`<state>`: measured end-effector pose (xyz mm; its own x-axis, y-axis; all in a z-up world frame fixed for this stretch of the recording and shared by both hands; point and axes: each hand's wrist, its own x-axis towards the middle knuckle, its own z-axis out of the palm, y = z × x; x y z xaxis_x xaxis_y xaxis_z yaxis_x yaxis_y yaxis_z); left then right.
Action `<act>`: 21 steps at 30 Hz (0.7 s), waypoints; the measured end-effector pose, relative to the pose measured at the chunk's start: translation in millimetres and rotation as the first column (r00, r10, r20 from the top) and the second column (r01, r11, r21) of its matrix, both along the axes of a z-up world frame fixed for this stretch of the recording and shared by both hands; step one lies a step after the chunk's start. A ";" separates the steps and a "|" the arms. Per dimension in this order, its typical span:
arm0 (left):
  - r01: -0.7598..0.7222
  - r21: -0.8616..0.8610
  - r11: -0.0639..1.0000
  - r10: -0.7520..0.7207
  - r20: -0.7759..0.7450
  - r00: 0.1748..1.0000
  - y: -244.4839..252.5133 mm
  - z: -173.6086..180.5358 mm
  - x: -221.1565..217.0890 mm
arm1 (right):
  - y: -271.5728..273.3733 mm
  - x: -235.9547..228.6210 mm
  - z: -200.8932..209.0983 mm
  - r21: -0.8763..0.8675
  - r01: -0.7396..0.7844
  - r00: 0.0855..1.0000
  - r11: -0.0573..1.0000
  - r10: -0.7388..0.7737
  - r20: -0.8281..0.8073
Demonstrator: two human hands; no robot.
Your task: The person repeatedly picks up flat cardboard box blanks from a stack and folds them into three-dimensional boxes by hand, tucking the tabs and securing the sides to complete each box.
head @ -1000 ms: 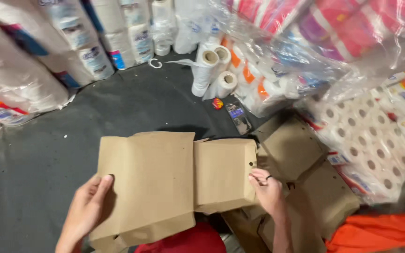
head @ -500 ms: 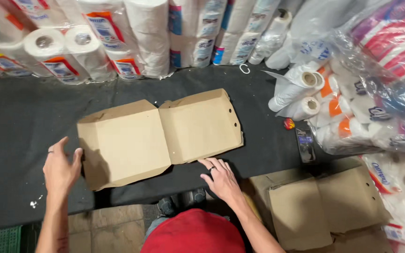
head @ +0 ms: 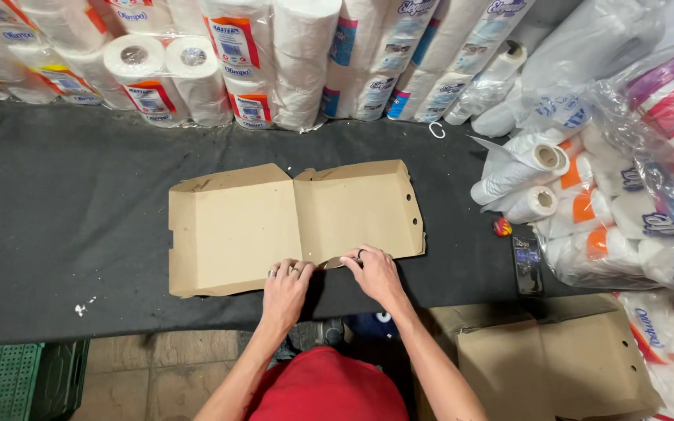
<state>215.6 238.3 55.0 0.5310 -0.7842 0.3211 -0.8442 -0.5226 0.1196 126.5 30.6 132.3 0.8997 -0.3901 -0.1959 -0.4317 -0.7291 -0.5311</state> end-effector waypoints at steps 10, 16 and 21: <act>0.088 -0.017 0.996 -0.088 0.037 0.995 -0.8 26.3 15.2 | -16.9 -18.5 13.7 -0.052 -0.118 0.993 0.992 0.119 0.007; 0.100 0.067 0.993 -0.107 0.106 0.989 -18.1 66.1 12.9 | -0.3 -7.7 34.5 0.000 -0.084 0.994 0.996 0.084 0.065; 0.137 0.200 0.970 -0.165 0.127 0.978 -29.4 98.7 7.0 | 17.0 1.8 56.3 -0.202 -0.235 0.954 0.951 0.266 0.142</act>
<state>222.6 208.9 153.7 0.3617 -0.9054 0.2222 -0.9161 -0.3894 -0.0958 128.3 47.6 188.6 0.9864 -0.1632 0.0170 -0.1403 -0.8926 -0.4284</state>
